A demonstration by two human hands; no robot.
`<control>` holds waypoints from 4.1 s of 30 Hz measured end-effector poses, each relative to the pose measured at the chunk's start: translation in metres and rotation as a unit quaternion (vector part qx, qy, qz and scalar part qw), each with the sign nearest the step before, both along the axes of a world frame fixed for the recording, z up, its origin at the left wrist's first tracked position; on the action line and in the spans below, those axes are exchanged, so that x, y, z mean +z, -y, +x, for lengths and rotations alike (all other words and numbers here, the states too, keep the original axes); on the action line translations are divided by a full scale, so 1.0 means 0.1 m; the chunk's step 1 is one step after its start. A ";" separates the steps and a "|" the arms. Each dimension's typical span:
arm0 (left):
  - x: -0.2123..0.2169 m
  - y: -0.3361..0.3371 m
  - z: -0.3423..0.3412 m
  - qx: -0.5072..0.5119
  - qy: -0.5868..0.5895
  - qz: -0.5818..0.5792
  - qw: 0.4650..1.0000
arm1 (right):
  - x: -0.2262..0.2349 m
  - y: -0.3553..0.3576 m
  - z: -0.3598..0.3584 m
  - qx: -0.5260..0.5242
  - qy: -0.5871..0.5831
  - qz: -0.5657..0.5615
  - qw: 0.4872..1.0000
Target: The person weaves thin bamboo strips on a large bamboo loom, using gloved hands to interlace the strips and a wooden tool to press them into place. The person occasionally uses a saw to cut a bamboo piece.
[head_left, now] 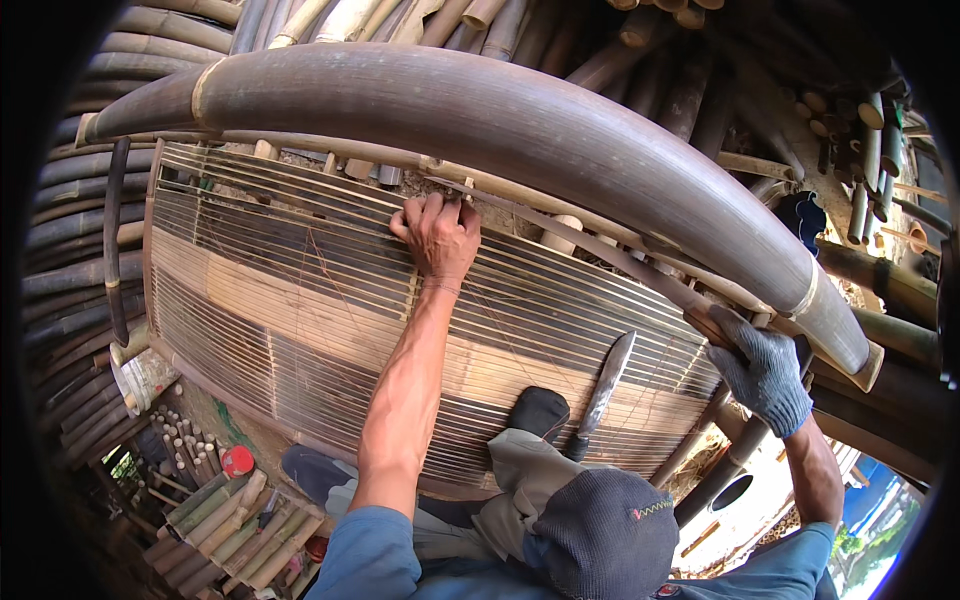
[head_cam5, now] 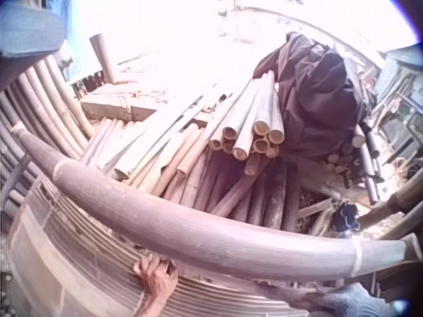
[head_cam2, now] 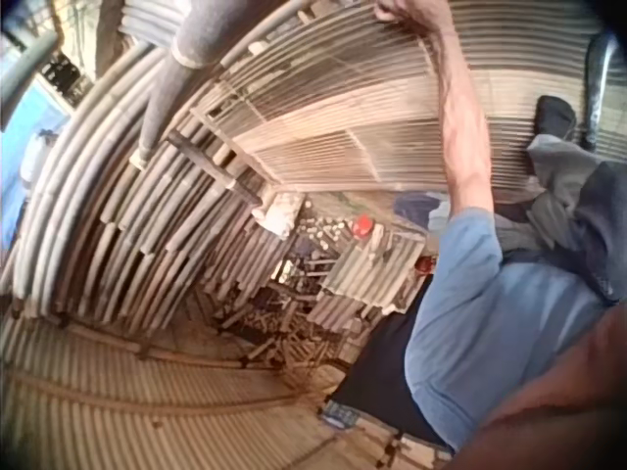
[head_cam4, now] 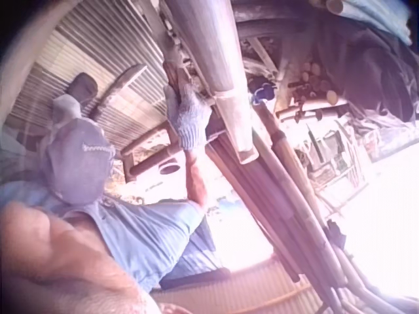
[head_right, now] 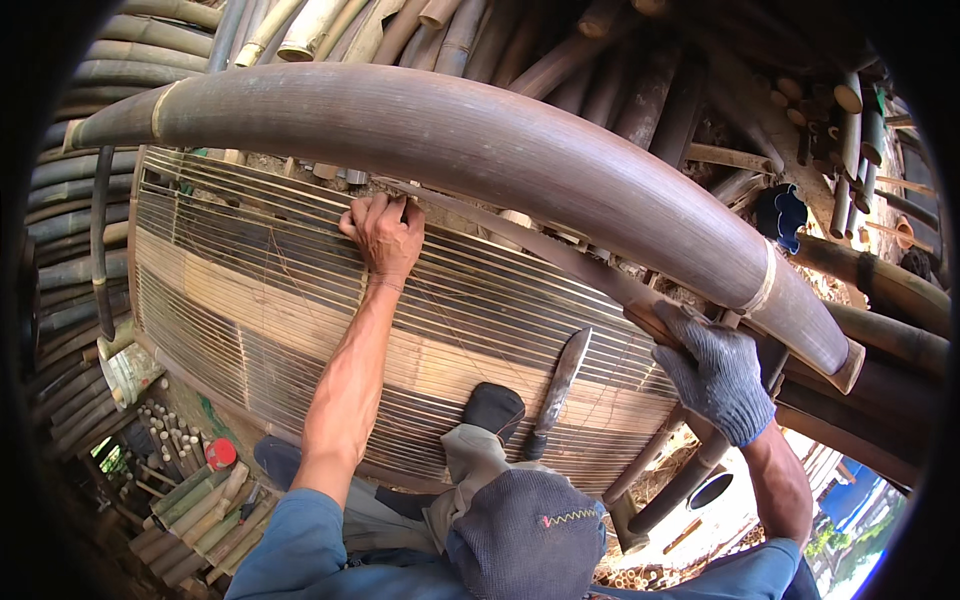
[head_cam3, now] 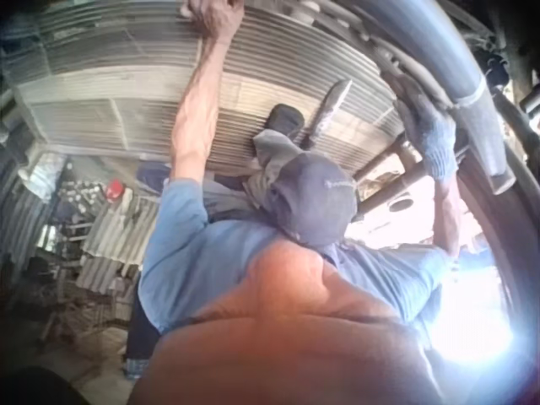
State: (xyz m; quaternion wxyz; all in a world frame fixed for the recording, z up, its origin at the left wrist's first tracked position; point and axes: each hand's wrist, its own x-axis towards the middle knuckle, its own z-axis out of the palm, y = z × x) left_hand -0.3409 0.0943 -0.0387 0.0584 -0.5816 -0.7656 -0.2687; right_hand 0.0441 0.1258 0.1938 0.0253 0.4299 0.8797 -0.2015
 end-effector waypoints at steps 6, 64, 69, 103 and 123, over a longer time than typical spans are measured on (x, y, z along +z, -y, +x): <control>-0.01 0.07 0.03 0.005 0.019 -0.042 0.999 | 0.09 0.05 -0.01 -0.070 0.020 -0.039 0.997; 0.45 0.07 -0.24 0.005 0.059 -0.099 0.993 | 1.75 1.15 0.01 -0.403 -0.408 -0.117 0.811; 0.12 0.53 -0.74 0.073 -0.042 -0.163 0.983 | 1.78 -0.26 -0.21 -0.066 -0.137 0.198 0.968; 0.04 0.49 -0.69 0.088 0.004 -0.222 0.971 | -0.44 -2.88 -3.05 0.133 -0.079 0.032 0.987; 0.58 -0.74 -1.45 -0.458 -0.013 -0.404 0.792 | -2.15 1.28 -1.32 -0.546 -0.675 -0.186 0.461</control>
